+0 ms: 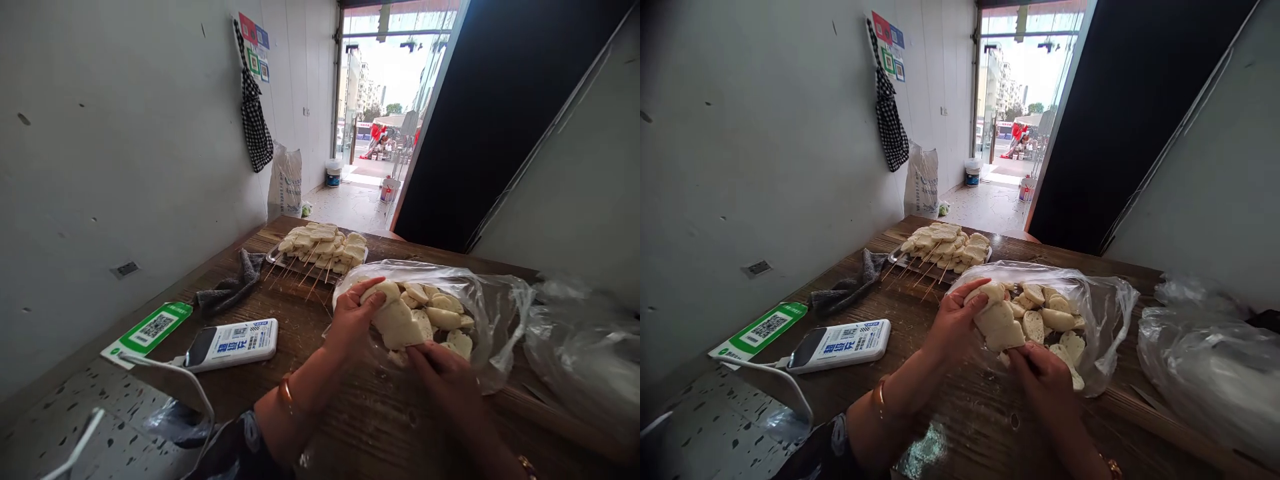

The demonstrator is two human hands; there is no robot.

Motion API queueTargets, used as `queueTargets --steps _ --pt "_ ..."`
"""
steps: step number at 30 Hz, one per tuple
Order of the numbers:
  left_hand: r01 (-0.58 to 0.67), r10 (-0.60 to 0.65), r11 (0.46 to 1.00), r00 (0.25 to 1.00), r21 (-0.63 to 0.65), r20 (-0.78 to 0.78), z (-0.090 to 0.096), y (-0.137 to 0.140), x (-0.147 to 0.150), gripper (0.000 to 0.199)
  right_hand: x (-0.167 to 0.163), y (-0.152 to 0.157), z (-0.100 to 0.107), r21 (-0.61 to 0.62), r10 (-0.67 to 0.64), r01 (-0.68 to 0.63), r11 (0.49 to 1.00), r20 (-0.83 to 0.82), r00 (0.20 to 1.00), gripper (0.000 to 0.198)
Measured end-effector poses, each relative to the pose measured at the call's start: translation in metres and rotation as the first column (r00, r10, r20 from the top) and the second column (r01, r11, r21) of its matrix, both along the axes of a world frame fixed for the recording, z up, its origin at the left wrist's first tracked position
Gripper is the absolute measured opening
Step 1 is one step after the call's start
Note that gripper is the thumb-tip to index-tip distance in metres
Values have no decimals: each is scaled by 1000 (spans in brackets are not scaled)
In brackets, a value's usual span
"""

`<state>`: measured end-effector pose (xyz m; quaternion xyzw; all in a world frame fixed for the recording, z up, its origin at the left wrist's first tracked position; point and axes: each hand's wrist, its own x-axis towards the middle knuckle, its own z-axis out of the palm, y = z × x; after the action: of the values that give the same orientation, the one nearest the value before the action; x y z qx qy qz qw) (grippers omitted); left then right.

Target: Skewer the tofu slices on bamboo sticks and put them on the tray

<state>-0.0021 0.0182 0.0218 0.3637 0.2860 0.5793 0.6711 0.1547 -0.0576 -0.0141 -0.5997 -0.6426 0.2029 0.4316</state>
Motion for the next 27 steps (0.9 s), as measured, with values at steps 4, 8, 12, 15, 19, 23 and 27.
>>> queueTargets --steps 4,8,12,15,19,23,27 --pt "-4 3 1000 1000 -21 -21 3 2 -4 52 -2 2 -3 21 37 -37 999 -19 999 36" --pt "-5 4 1000 1000 -28 -14 5 3 -5 53 -3 6 -5 29 48 -48 998 -16 999 36" --pt "27 -28 999 999 -24 -32 1 4 -2 51 -6 7 -4 7 -4 4 1000 -42 999 34" --pt "35 -35 999 998 -3 -48 -4 4 0 48 -7 7 -2 4 -27 28 1000 -50 998 34" --pt "54 -54 999 998 1 -39 -6 3 1 49 -7 9 -3 18 -39 40 999 -42 998 35" --pt "71 -71 997 997 14 -40 -6 1 2 48 -7 8 -1 25 -35 36 999 -40 999 35" --pt "82 -82 997 995 7 -64 -7 -2 5 47 -9 7 6 16 -44 45 999 -70 997 32"
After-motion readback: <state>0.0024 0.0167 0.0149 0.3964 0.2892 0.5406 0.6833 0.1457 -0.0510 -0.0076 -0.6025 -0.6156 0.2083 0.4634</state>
